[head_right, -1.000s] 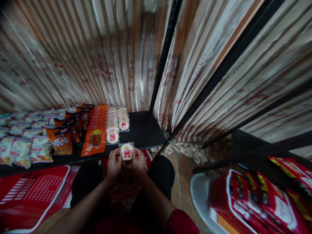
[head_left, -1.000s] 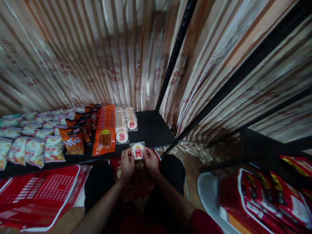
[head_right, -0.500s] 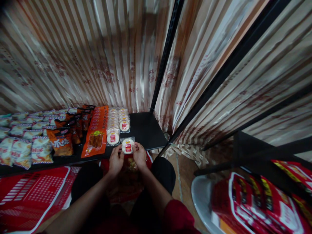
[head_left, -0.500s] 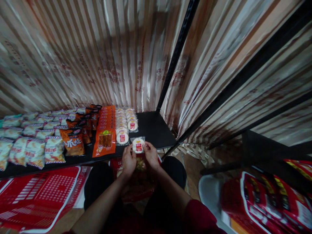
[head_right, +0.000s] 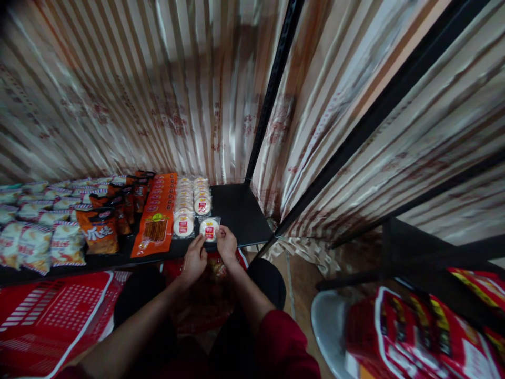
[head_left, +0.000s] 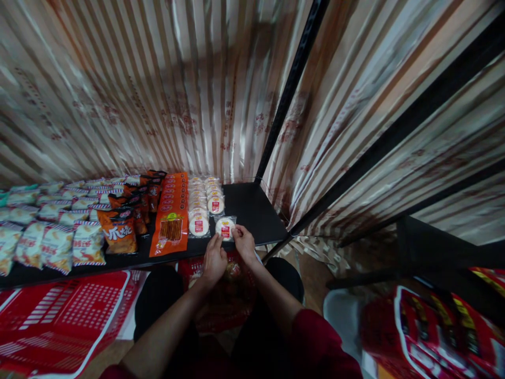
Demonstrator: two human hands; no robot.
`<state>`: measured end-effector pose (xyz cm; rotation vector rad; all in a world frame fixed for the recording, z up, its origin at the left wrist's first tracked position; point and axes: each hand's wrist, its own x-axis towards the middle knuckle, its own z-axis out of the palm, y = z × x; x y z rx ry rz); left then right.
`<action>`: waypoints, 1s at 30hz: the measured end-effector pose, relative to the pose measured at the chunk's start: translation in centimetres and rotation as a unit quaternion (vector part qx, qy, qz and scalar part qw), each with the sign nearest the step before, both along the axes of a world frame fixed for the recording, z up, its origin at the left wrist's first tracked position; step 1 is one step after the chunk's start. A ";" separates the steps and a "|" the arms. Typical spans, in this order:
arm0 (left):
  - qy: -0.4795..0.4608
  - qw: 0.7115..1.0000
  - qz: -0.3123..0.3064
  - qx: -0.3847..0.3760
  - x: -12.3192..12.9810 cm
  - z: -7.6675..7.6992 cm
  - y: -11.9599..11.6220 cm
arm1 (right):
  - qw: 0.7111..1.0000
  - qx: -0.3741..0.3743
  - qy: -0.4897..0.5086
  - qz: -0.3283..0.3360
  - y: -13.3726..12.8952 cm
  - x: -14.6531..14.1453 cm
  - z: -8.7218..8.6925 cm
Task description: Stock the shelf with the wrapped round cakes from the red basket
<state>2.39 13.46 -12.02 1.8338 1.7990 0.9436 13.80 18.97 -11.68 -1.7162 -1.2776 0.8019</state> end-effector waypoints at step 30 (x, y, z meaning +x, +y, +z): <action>0.233 0.972 -0.044 -0.010 0.8 1.3 4.4 | 0.994 -0.012 -0.105 0.026 6.0 -1.5 0.7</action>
